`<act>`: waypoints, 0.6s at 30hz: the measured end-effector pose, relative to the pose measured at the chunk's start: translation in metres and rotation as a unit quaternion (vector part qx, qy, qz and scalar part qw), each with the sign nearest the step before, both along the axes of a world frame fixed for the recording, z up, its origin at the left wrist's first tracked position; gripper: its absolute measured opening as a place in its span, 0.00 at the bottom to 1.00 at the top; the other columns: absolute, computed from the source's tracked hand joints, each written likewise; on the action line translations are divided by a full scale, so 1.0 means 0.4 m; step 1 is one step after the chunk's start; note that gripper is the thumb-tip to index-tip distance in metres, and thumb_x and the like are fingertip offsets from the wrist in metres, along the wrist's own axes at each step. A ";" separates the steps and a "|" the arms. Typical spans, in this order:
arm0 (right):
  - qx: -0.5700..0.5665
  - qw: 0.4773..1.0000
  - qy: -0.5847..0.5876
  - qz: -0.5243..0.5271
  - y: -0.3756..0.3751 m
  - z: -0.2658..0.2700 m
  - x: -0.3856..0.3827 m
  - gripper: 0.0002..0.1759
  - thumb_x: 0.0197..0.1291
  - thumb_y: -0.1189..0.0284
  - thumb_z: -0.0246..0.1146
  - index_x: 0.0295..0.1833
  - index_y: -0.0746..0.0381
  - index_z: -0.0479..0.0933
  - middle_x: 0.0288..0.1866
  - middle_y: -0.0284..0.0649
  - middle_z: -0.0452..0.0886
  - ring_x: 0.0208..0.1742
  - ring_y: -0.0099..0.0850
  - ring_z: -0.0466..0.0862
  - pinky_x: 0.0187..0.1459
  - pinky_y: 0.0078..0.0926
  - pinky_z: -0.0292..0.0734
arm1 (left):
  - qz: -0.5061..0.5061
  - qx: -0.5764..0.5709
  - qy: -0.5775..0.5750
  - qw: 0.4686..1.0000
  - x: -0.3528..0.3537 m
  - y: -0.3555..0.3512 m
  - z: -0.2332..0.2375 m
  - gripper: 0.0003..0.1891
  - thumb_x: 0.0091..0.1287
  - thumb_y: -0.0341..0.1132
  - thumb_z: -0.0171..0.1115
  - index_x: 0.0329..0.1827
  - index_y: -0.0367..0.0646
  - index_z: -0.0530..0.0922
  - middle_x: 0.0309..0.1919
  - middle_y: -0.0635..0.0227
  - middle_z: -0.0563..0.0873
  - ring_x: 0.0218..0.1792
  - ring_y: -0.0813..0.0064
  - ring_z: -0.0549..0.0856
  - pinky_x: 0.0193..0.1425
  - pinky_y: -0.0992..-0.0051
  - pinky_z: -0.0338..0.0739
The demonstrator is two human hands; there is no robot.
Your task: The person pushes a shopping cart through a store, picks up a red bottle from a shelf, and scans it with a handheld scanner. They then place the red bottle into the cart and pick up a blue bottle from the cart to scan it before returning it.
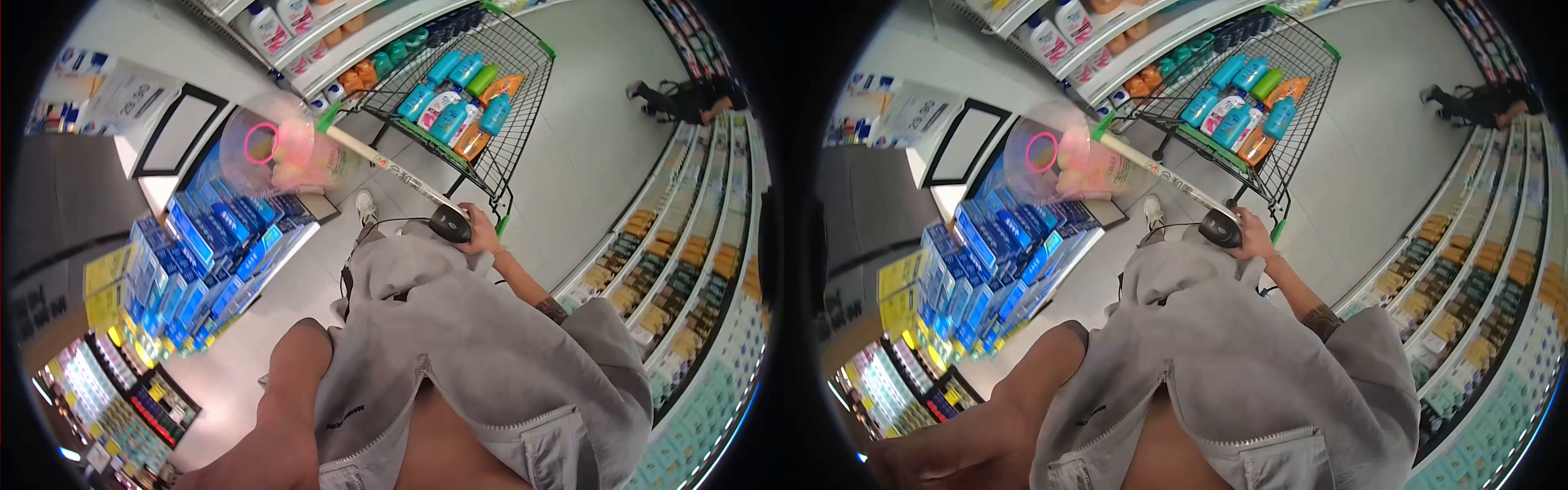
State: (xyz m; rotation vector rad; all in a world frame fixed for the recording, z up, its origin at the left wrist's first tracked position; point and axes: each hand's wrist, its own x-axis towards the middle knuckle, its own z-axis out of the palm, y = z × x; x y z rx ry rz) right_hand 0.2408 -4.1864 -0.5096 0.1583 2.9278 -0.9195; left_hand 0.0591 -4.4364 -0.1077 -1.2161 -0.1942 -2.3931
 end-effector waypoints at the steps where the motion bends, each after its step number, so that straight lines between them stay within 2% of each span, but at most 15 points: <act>1: -0.016 1.000 0.018 -0.013 -0.030 0.009 -0.034 0.30 0.36 0.62 0.71 0.50 0.57 0.77 0.56 0.44 0.70 0.49 0.45 0.75 0.52 0.39 0.70 | -0.010 -0.010 -0.003 1.000 -0.024 -0.007 0.003 0.13 0.53 0.22 0.61 0.40 0.45 0.74 0.36 0.74 0.72 0.41 0.77 0.71 0.37 0.79 0.63; 2: -0.024 0.998 0.042 -0.035 -0.059 0.032 -0.095 0.30 0.37 0.61 0.71 0.50 0.58 0.77 0.57 0.44 0.70 0.49 0.46 0.74 0.52 0.40 0.70 | -0.028 -0.013 -0.001 1.000 -0.078 -0.019 0.011 0.13 0.52 0.21 0.61 0.39 0.44 0.74 0.35 0.74 0.72 0.40 0.78 0.71 0.36 0.79 0.62; 4: -0.048 0.997 0.013 -0.064 -0.102 0.040 -0.164 0.30 0.38 0.61 0.71 0.51 0.60 0.77 0.59 0.44 0.69 0.53 0.46 0.72 0.55 0.40 0.68 | -0.057 -0.018 -0.006 0.998 -0.133 -0.045 0.020 0.12 0.52 0.21 0.61 0.38 0.43 0.74 0.35 0.74 0.71 0.39 0.78 0.71 0.36 0.80 0.62; 6: 0.037 0.999 0.009 -0.018 -0.134 0.004 -0.228 0.28 0.39 0.63 0.69 0.49 0.62 0.78 0.60 0.44 0.68 0.57 0.45 0.70 0.58 0.37 0.66 | -0.078 -0.005 0.008 0.997 -0.189 -0.059 0.024 0.12 0.52 0.19 0.60 0.38 0.42 0.73 0.36 0.73 0.72 0.39 0.77 0.71 0.36 0.80 0.62; 8: 0.066 0.998 -0.005 -0.017 -0.159 0.005 -0.285 0.27 0.40 0.63 0.68 0.49 0.62 0.78 0.61 0.44 0.67 0.58 0.43 0.69 0.59 0.37 0.64 | -0.082 0.014 0.008 0.996 -0.239 -0.067 0.026 0.13 0.52 0.19 0.60 0.38 0.42 0.73 0.36 0.72 0.72 0.39 0.77 0.71 0.36 0.80 0.62; 10: 0.134 0.991 0.009 0.027 -0.172 0.008 -0.328 0.20 0.44 0.63 0.63 0.45 0.58 0.82 0.60 0.44 0.68 0.59 0.41 0.70 0.59 0.39 0.64 | -0.087 0.034 0.004 0.996 -0.291 -0.079 0.023 0.13 0.52 0.18 0.59 0.38 0.42 0.73 0.36 0.72 0.72 0.39 0.77 0.70 0.35 0.80 0.62; 11: 0.137 0.990 0.004 0.020 -0.173 -0.005 -0.340 0.20 0.44 0.63 0.63 0.45 0.58 0.82 0.60 0.44 0.68 0.59 0.41 0.70 0.59 0.39 0.64 | -0.100 0.030 0.000 0.995 -0.316 -0.086 0.019 0.13 0.52 0.17 0.59 0.39 0.41 0.73 0.37 0.71 0.72 0.39 0.77 0.70 0.35 0.80 0.62; 13: 0.182 0.982 -0.001 0.045 -0.173 -0.035 -0.367 0.17 0.51 0.64 0.59 0.46 0.56 0.81 0.56 0.44 0.70 0.56 0.40 0.72 0.54 0.37 0.70 | -0.119 0.028 -0.005 0.993 -0.362 -0.092 0.010 0.14 0.52 0.17 0.58 0.39 0.41 0.73 0.37 0.71 0.72 0.39 0.76 0.70 0.35 0.80 0.63; 14: 0.184 0.982 -0.006 0.039 -0.174 -0.039 -0.371 0.17 0.51 0.64 0.59 0.46 0.56 0.81 0.56 0.44 0.70 0.56 0.40 0.72 0.54 0.37 0.70 | -0.122 0.034 -0.009 0.992 -0.383 -0.092 0.006 0.14 0.52 0.17 0.58 0.40 0.41 0.73 0.37 0.71 0.72 0.39 0.76 0.70 0.36 0.80 0.63; 16: 0.166 0.979 -0.115 0.017 -0.178 -0.039 -0.373 0.15 0.55 0.65 0.55 0.46 0.53 0.80 0.49 0.43 0.70 0.51 0.38 0.75 0.45 0.35 0.77 | -0.134 0.040 -0.019 0.990 -0.420 -0.082 -0.002 0.14 0.52 0.16 0.58 0.40 0.41 0.73 0.37 0.71 0.72 0.39 0.76 0.70 0.36 0.80 0.63; 18: 0.181 0.977 -0.115 0.009 -0.182 -0.035 -0.375 0.14 0.56 0.65 0.54 0.46 0.52 0.79 0.47 0.42 0.70 0.49 0.37 0.75 0.41 0.35 0.78 | -0.161 0.053 -0.040 0.985 -0.448 -0.069 -0.006 0.14 0.52 0.16 0.58 0.40 0.41 0.73 0.38 0.72 0.72 0.39 0.76 0.71 0.36 0.80 0.64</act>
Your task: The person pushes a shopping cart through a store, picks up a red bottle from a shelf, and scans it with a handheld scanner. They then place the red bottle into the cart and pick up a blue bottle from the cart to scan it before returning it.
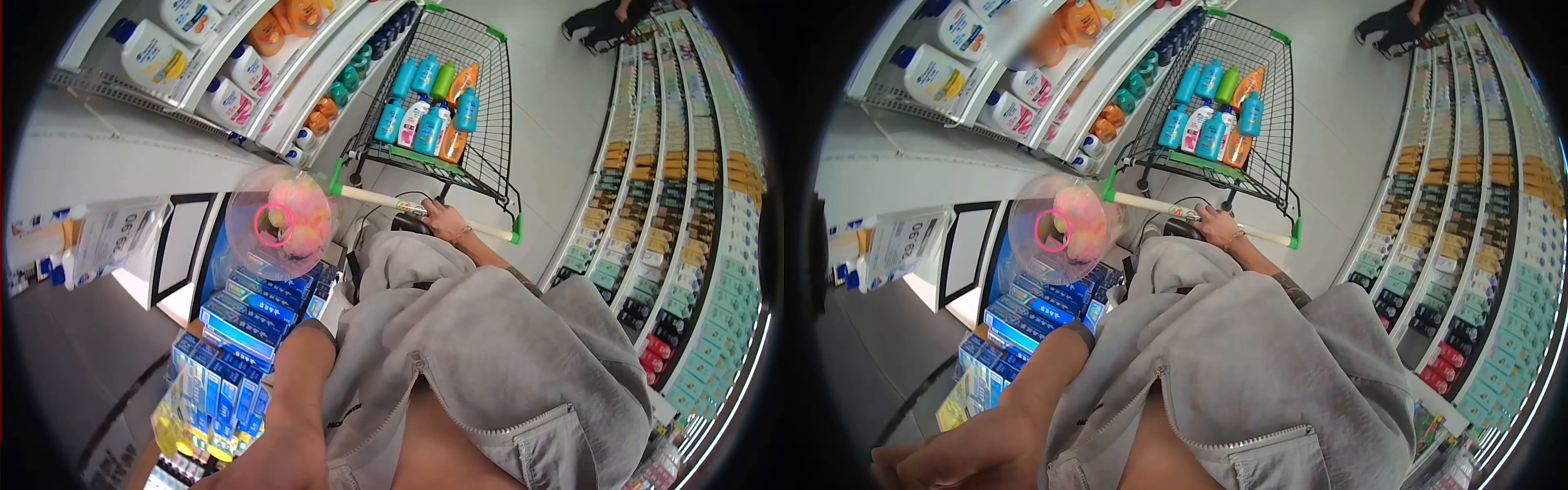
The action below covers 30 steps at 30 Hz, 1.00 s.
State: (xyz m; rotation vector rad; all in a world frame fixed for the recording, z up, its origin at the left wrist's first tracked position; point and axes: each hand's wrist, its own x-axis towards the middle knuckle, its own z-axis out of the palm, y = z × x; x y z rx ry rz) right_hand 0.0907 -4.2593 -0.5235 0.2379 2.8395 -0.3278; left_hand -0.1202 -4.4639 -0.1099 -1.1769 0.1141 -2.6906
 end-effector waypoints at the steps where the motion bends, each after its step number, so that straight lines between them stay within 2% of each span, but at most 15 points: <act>1: 0.016 1.000 0.006 0.003 -0.001 0.001 -0.005 0.13 0.56 0.66 0.54 0.46 0.51 0.79 0.45 0.42 0.70 0.47 0.37 0.76 0.37 0.34 0.79 | -0.009 0.000 -0.002 1.000 -0.016 0.005 -0.004 0.14 0.52 0.16 0.58 0.40 0.41 0.73 0.38 0.72 0.72 0.39 0.76 0.71 0.36 0.80 0.64; 4: 0.015 1.000 0.019 0.008 0.009 -0.004 -0.018 0.14 0.56 0.66 0.54 0.47 0.51 0.79 0.45 0.41 0.70 0.45 0.37 0.76 0.38 0.35 0.79 | -0.054 -0.011 0.017 0.998 -0.065 0.024 -0.019 0.13 0.53 0.17 0.58 0.40 0.42 0.73 0.39 0.72 0.72 0.42 0.76 0.71 0.38 0.78 0.64; 6: 0.016 1.000 0.021 -0.010 0.014 -0.005 -0.030 0.14 0.55 0.66 0.55 0.47 0.51 0.79 0.44 0.41 0.70 0.45 0.37 0.76 0.37 0.35 0.79 | 0.028 -0.075 0.000 0.997 -0.094 0.044 -0.025 0.13 0.53 0.19 0.59 0.40 0.43 0.74 0.40 0.73 0.73 0.44 0.77 0.72 0.42 0.77 0.63; 13: -0.005 0.998 0.028 -0.051 0.074 0.017 -0.102 0.18 0.47 0.63 0.62 0.46 0.50 0.79 0.44 0.42 0.69 0.44 0.38 0.77 0.37 0.37 0.78 | -0.012 -0.099 -0.020 0.995 -0.164 0.149 -0.035 0.14 0.53 0.20 0.61 0.42 0.44 0.73 0.40 0.74 0.73 0.45 0.77 0.71 0.42 0.77 0.62; 15: -0.002 0.998 0.036 -0.058 0.107 0.009 -0.121 0.19 0.44 0.62 0.63 0.46 0.52 0.79 0.43 0.42 0.69 0.43 0.38 0.77 0.37 0.36 0.78 | -0.071 -0.037 -0.023 0.997 -0.174 0.193 -0.038 0.15 0.53 0.19 0.61 0.41 0.45 0.73 0.40 0.74 0.73 0.44 0.77 0.71 0.41 0.78 0.62; 19: -0.020 0.997 0.047 -0.065 0.188 0.007 -0.155 0.19 0.43 0.62 0.64 0.45 0.53 0.79 0.42 0.42 0.69 0.40 0.37 0.78 0.36 0.35 0.78 | -0.100 -0.041 -0.017 0.994 -0.181 0.287 -0.032 0.15 0.53 0.18 0.60 0.41 0.45 0.73 0.39 0.74 0.73 0.42 0.77 0.71 0.40 0.78 0.61; 22: -0.043 0.995 0.065 -0.059 0.240 -0.008 -0.191 0.19 0.42 0.63 0.65 0.43 0.53 0.79 0.41 0.41 0.69 0.39 0.36 0.78 0.36 0.34 0.78 | -0.111 -0.023 -0.020 0.993 -0.202 0.380 -0.038 0.15 0.53 0.18 0.60 0.40 0.45 0.72 0.39 0.74 0.72 0.42 0.77 0.71 0.40 0.78 0.61; 24: -0.053 0.994 0.074 -0.063 0.288 -0.004 -0.200 0.19 0.41 0.63 0.65 0.43 0.53 0.79 0.40 0.40 0.69 0.40 0.35 0.78 0.35 0.33 0.79 | -0.074 0.026 -0.034 0.996 -0.191 0.468 -0.019 0.14 0.52 0.17 0.59 0.37 0.47 0.72 0.36 0.75 0.72 0.41 0.77 0.71 0.39 0.78 0.61; 27: -0.052 0.994 0.067 -0.070 0.360 -0.001 -0.210 0.20 0.40 0.62 0.66 0.43 0.54 0.79 0.42 0.40 0.69 0.40 0.35 0.79 0.37 0.34 0.78 | -0.154 -0.005 -0.013 0.988 -0.178 0.568 -0.007 0.13 0.51 0.17 0.57 0.33 0.48 0.71 0.34 0.77 0.71 0.40 0.78 0.71 0.40 0.78 0.61; 30: -0.061 0.994 0.064 -0.064 0.418 -0.003 -0.228 0.20 0.40 0.62 0.66 0.44 0.53 0.80 0.42 0.41 0.70 0.41 0.35 0.79 0.38 0.33 0.79 | -0.175 -0.020 0.015 0.984 -0.190 0.675 -0.007 0.13 0.51 0.17 0.55 0.31 0.49 0.71 0.32 0.79 0.71 0.40 0.79 0.71 0.40 0.78 0.61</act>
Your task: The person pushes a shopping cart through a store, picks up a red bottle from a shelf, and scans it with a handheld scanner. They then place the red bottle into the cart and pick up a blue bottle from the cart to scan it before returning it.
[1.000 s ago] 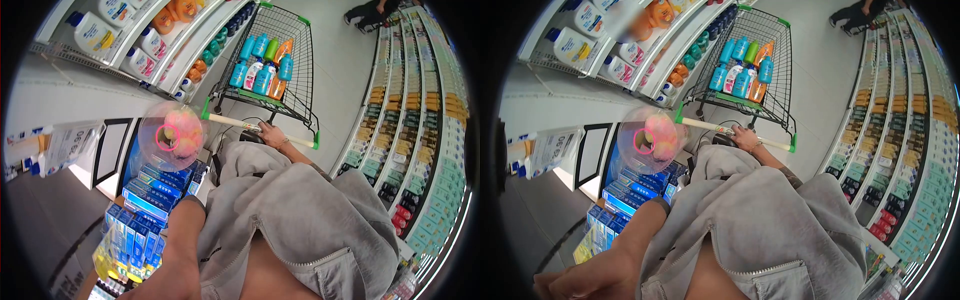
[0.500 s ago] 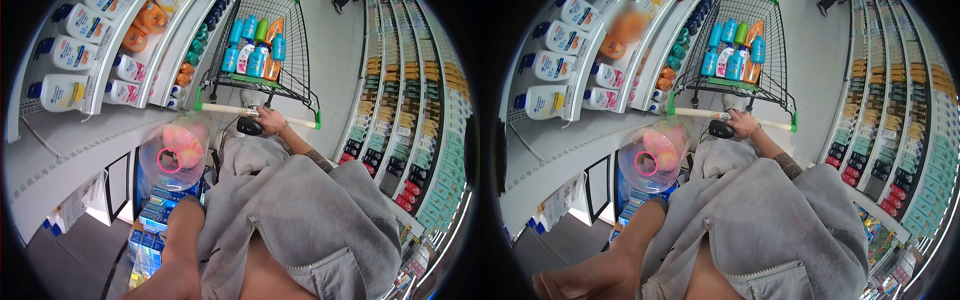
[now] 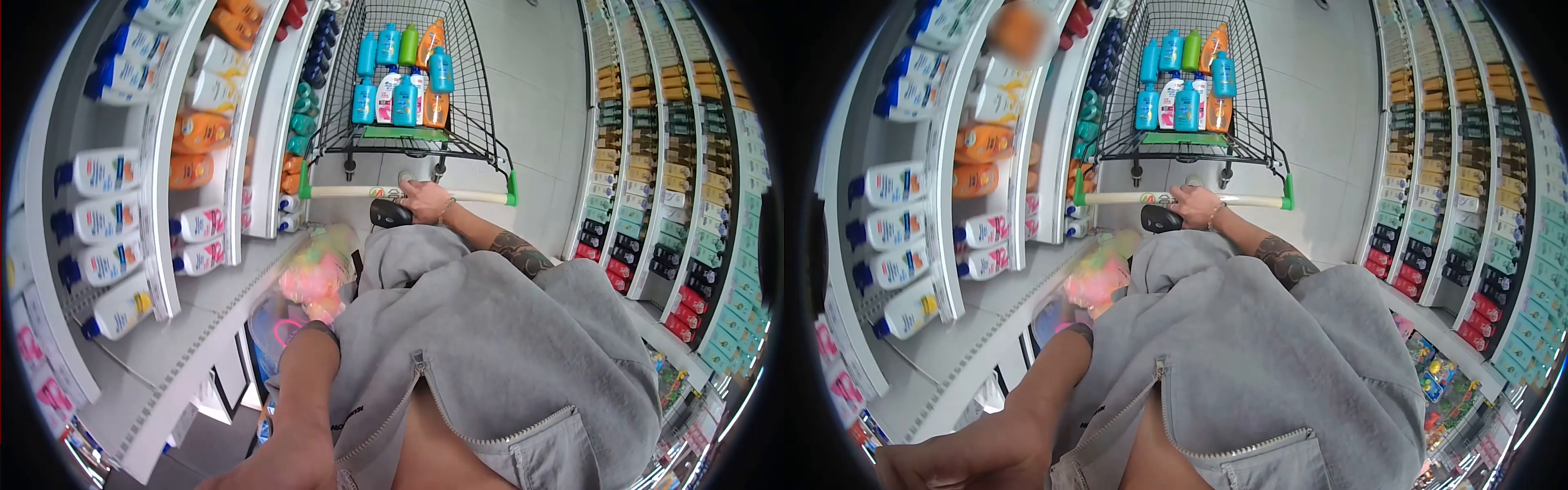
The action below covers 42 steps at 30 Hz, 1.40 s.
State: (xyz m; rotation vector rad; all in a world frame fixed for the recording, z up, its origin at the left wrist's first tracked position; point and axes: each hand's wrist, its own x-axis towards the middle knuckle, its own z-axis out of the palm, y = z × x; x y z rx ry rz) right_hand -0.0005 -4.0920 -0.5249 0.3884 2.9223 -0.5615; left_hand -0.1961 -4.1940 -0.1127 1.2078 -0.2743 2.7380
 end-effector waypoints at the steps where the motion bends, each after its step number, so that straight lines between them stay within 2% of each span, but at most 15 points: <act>1: -0.004 1.000 0.010 0.007 0.026 0.003 -0.001 0.20 0.42 0.62 0.64 0.44 0.53 0.80 0.41 0.41 0.71 0.41 0.36 0.79 0.38 0.33 0.79 | -0.007 -0.001 0.004 1.000 0.006 0.038 0.003 0.13 0.51 0.17 0.55 0.31 0.49 0.71 0.32 0.79 0.71 0.40 0.79 0.71 0.40 0.78 0.61; 4: -0.006 1.000 0.006 -0.009 0.115 -0.004 0.004 0.19 0.43 0.63 0.63 0.44 0.53 0.80 0.42 0.41 0.71 0.42 0.36 0.79 0.39 0.32 0.79 | -0.012 -0.008 0.022 1.000 0.039 0.167 0.017 0.12 0.52 0.17 0.55 0.33 0.48 0.72 0.33 0.77 0.71 0.40 0.78 0.71 0.39 0.78 0.61; 6: -0.005 1.000 0.013 -0.014 0.167 -0.018 0.007 0.18 0.45 0.63 0.62 0.45 0.53 0.80 0.43 0.41 0.71 0.41 0.36 0.79 0.39 0.33 0.79 | -0.023 -0.027 -0.010 0.999 0.067 0.247 0.023 0.13 0.52 0.18 0.55 0.36 0.47 0.73 0.36 0.74 0.72 0.40 0.78 0.70 0.38 0.78 0.60; 10: -0.009 1.000 0.001 -0.025 0.294 0.019 -0.002 0.20 0.41 0.62 0.65 0.45 0.53 0.80 0.43 0.40 0.71 0.40 0.36 0.79 0.38 0.33 0.78 | -0.042 -0.061 0.026 0.997 0.075 0.363 0.021 0.14 0.52 0.19 0.55 0.40 0.46 0.73 0.39 0.72 0.73 0.41 0.76 0.71 0.39 0.78 0.60; 12: -0.013 0.999 -0.006 -0.034 0.341 0.024 -0.010 0.22 0.39 0.60 0.67 0.44 0.53 0.80 0.44 0.40 0.71 0.40 0.35 0.79 0.39 0.32 0.78 | 0.044 -0.129 0.064 0.989 0.069 0.412 0.026 0.13 0.53 0.20 0.57 0.41 0.45 0.74 0.40 0.73 0.73 0.43 0.76 0.71 0.41 0.77 0.61; 20: -0.030 0.997 0.019 -0.063 0.555 0.013 -0.053 0.24 0.38 0.61 0.66 0.47 0.52 0.79 0.41 0.41 0.70 0.38 0.35 0.79 0.35 0.34 0.78 | -0.024 -0.150 0.061 0.987 0.017 0.662 -0.017 0.13 0.54 0.22 0.59 0.42 0.45 0.75 0.41 0.75 0.74 0.47 0.76 0.70 0.43 0.76 0.60; 24: -0.016 0.997 0.003 -0.073 0.657 0.016 -0.076 0.24 0.39 0.61 0.66 0.48 0.52 0.79 0.42 0.41 0.71 0.39 0.35 0.79 0.36 0.33 0.78 | -0.095 -0.107 0.042 0.989 -0.034 0.783 -0.033 0.13 0.53 0.20 0.57 0.40 0.45 0.74 0.40 0.75 0.73 0.45 0.76 0.70 0.41 0.76 0.61; 26: -0.004 0.998 0.010 -0.068 0.726 0.017 -0.082 0.25 0.40 0.60 0.67 0.49 0.52 0.79 0.42 0.40 0.70 0.39 0.35 0.79 0.36 0.33 0.78 | -0.099 -0.088 0.033 0.991 -0.063 0.850 -0.025 0.13 0.52 0.20 0.57 0.39 0.45 0.74 0.40 0.75 0.73 0.44 0.76 0.70 0.41 0.77 0.61; 27: -0.005 0.999 0.003 -0.054 0.761 0.023 -0.080 0.21 0.47 0.61 0.63 0.50 0.51 0.78 0.43 0.39 0.70 0.39 0.35 0.79 0.37 0.33 0.78 | -0.097 -0.085 0.028 0.991 -0.077 0.884 -0.015 0.13 0.52 0.19 0.56 0.39 0.45 0.73 0.40 0.75 0.73 0.43 0.76 0.69 0.41 0.77 0.61; 31: 0.031 0.998 -0.018 -0.052 0.877 0.003 -0.092 0.17 0.53 0.64 0.57 0.50 0.51 0.78 0.43 0.39 0.70 0.39 0.34 0.78 0.36 0.32 0.79 | -0.083 -0.043 0.024 0.995 -0.161 1.015 0.029 0.12 0.52 0.21 0.57 0.39 0.44 0.73 0.39 0.75 0.73 0.44 0.76 0.70 0.41 0.76 0.61; 33: 0.029 0.998 0.004 -0.054 0.928 -0.001 -0.091 0.14 0.57 0.66 0.53 0.48 0.51 0.78 0.42 0.39 0.70 0.37 0.33 0.78 0.34 0.29 0.79 | -0.011 -0.062 0.015 0.998 -0.200 1.086 0.041 0.11 0.52 0.23 0.57 0.39 0.45 0.73 0.39 0.75 0.73 0.45 0.75 0.70 0.42 0.75 0.61; 37: 0.033 0.997 -0.025 -0.058 1.035 0.019 -0.102 0.14 0.57 0.66 0.53 0.47 0.51 0.78 0.41 0.39 0.69 0.37 0.32 0.78 0.32 0.27 0.79 | -0.014 -0.064 -0.002 0.998 -0.235 1.213 0.047 0.11 0.52 0.24 0.58 0.38 0.45 0.74 0.39 0.75 0.73 0.46 0.74 0.70 0.42 0.74 0.61; 42: 0.014 0.996 -0.010 -0.089 1.168 0.038 -0.110 0.16 0.55 0.67 0.54 0.48 0.50 0.79 0.43 0.39 0.71 0.38 0.32 0.78 0.35 0.29 0.78 | -0.087 -0.057 0.025 0.994 -0.250 1.365 0.055 0.10 0.50 0.22 0.59 0.34 0.46 0.72 0.38 0.76 0.72 0.45 0.75 0.70 0.41 0.76 0.60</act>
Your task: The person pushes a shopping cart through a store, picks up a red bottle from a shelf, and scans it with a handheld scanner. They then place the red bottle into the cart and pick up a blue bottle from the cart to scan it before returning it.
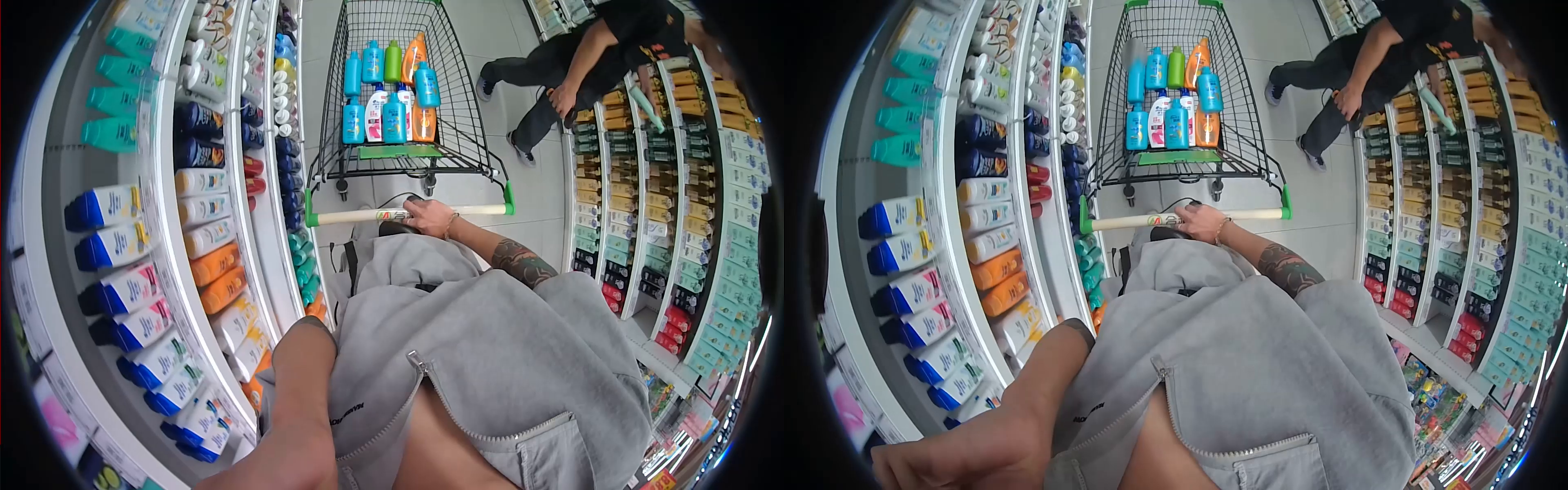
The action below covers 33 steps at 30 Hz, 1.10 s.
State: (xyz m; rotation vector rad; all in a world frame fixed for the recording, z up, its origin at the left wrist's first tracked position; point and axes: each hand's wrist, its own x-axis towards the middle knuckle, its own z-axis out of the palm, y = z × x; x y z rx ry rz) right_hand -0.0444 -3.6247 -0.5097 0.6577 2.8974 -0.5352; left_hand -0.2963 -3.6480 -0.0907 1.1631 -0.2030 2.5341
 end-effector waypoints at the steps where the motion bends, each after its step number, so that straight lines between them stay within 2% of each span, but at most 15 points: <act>1: -0.025 1.000 0.003 -0.017 0.027 0.002 -0.005 0.17 0.50 0.65 0.58 0.47 0.52 0.80 0.44 0.40 0.71 0.39 0.34 0.78 0.36 0.31 0.78 | -0.003 -0.003 0.002 1.000 -0.002 0.028 -0.002 0.10 0.50 0.22 0.59 0.34 0.46 0.72 0.38 0.76 0.72 0.45 0.75 0.70 0.41 0.76 0.60; 5: -0.040 0.998 0.031 -0.035 0.141 0.017 -0.010 0.22 0.41 0.62 0.63 0.46 0.56 0.80 0.43 0.41 0.71 0.39 0.37 0.78 0.37 0.33 0.78 | -0.049 -0.013 0.004 0.999 0.017 0.147 -0.005 0.10 0.50 0.21 0.59 0.33 0.46 0.71 0.37 0.76 0.72 0.45 0.75 0.69 0.41 0.77 0.60; 7: -0.050 0.998 0.029 -0.038 0.199 0.021 -0.015 0.22 0.42 0.62 0.63 0.46 0.56 0.80 0.43 0.41 0.71 0.40 0.37 0.78 0.37 0.33 0.78 | -0.059 -0.019 0.004 0.998 0.033 0.213 -0.007 0.11 0.50 0.21 0.58 0.34 0.46 0.71 0.37 0.76 0.72 0.44 0.75 0.69 0.41 0.77 0.60; 9: -0.055 0.998 0.017 -0.029 0.258 0.003 -0.016 0.22 0.42 0.62 0.64 0.46 0.55 0.80 0.43 0.41 0.71 0.40 0.37 0.78 0.38 0.33 0.78 | 0.047 -0.075 0.018 0.996 0.051 0.278 -0.009 0.11 0.51 0.21 0.58 0.36 0.44 0.72 0.37 0.75 0.72 0.44 0.74 0.69 0.41 0.77 0.59; 10: -0.055 0.998 0.023 -0.032 0.289 -0.002 -0.017 0.22 0.42 0.62 0.64 0.46 0.55 0.80 0.43 0.41 0.71 0.40 0.37 0.78 0.38 0.33 0.78 | 0.045 -0.075 0.024 0.996 0.059 0.312 -0.014 0.11 0.51 0.21 0.58 0.36 0.44 0.72 0.37 0.75 0.72 0.44 0.74 0.69 0.41 0.77 0.59; 15: -0.027 0.999 0.020 -0.014 0.447 -0.007 -0.016 0.18 0.46 0.63 0.62 0.45 0.54 0.79 0.42 0.41 0.71 0.39 0.35 0.79 0.37 0.31 0.78 | -0.079 -0.013 0.055 0.995 0.116 0.497 -0.024 0.13 0.52 0.21 0.57 0.40 0.42 0.72 0.39 0.72 0.73 0.46 0.74 0.70 0.43 0.76 0.61; 18: -0.020 0.999 0.023 -0.019 0.533 -0.031 -0.012 0.14 0.50 0.64 0.59 0.43 0.53 0.80 0.41 0.40 0.71 0.38 0.34 0.79 0.34 0.32 0.79 | -0.081 -0.006 0.053 0.995 0.158 0.608 -0.018 0.14 0.51 0.18 0.56 0.40 0.41 0.72 0.40 0.71 0.73 0.46 0.74 0.70 0.43 0.77 0.61; 19: -0.011 0.999 0.043 -0.023 0.566 -0.036 -0.010 0.11 0.53 0.64 0.56 0.39 0.54 0.79 0.40 0.40 0.71 0.37 0.34 0.80 0.31 0.33 0.79 | -0.087 -0.005 0.056 0.995 0.170 0.647 -0.016 0.14 0.51 0.18 0.56 0.40 0.41 0.72 0.40 0.71 0.73 0.46 0.74 0.70 0.43 0.77 0.61; 22: -0.015 0.997 0.071 -0.010 0.665 -0.052 0.005 0.11 0.53 0.66 0.55 0.40 0.55 0.78 0.40 0.41 0.71 0.35 0.34 0.79 0.31 0.32 0.79 | -0.122 0.005 0.068 0.990 0.208 0.765 -0.018 0.16 0.50 0.16 0.54 0.41 0.41 0.72 0.40 0.71 0.73 0.45 0.74 0.70 0.42 0.77 0.62; 26: -0.025 0.999 0.035 -0.013 0.797 -0.072 0.010 0.11 0.55 0.66 0.54 0.42 0.54 0.79 0.42 0.41 0.71 0.40 0.35 0.79 0.32 0.33 0.79 | -0.123 -0.010 0.066 0.990 0.249 0.894 -0.030 0.17 0.50 0.15 0.53 0.42 0.41 0.72 0.40 0.71 0.73 0.44 0.74 0.71 0.41 0.77 0.62; 27: -0.014 0.998 0.056 -0.029 0.827 -0.073 0.005 0.10 0.52 0.63 0.57 0.36 0.55 0.79 0.40 0.41 0.71 0.38 0.35 0.79 0.32 0.34 0.79 | -0.121 -0.011 0.056 0.991 0.240 0.920 -0.035 0.17 0.50 0.14 0.53 0.42 0.41 0.72 0.40 0.71 0.73 0.44 0.74 0.71 0.41 0.77 0.62; 28: -0.018 0.998 0.054 -0.025 0.862 -0.060 0.003 0.10 0.52 0.63 0.57 0.36 0.55 0.79 0.40 0.41 0.71 0.38 0.35 0.79 0.32 0.34 0.79 | -0.116 -0.015 0.054 0.992 0.239 0.946 -0.035 0.17 0.50 0.14 0.53 0.42 0.41 0.72 0.40 0.71 0.73 0.44 0.74 0.71 0.41 0.77 0.62; 30: -0.059 0.998 0.032 -0.021 0.950 -0.032 -0.008 0.18 0.45 0.62 0.63 0.44 0.54 0.79 0.42 0.40 0.70 0.40 0.36 0.78 0.34 0.36 0.78 | -0.115 -0.012 0.049 0.992 0.220 0.999 -0.033 0.17 0.49 0.15 0.54 0.41 0.41 0.72 0.39 0.72 0.73 0.44 0.75 0.71 0.42 0.77 0.62; 31: -0.064 0.997 0.041 -0.023 0.989 -0.033 -0.012 0.21 0.40 0.61 0.65 0.44 0.55 0.79 0.42 0.40 0.70 0.39 0.37 0.78 0.35 0.36 0.78 | -0.109 -0.014 0.048 0.993 0.212 1.025 -0.031 0.17 0.49 0.15 0.54 0.41 0.41 0.72 0.39 0.72 0.73 0.44 0.75 0.71 0.42 0.77 0.62; 33: -0.064 0.996 0.051 -0.021 1.063 -0.039 -0.017 0.21 0.40 0.61 0.65 0.44 0.55 0.79 0.42 0.40 0.70 0.39 0.37 0.78 0.35 0.35 0.78 | -0.044 -0.056 0.062 0.996 0.195 1.080 -0.032 0.14 0.51 0.18 0.55 0.40 0.43 0.73 0.40 0.73 0.74 0.44 0.75 0.71 0.43 0.76 0.62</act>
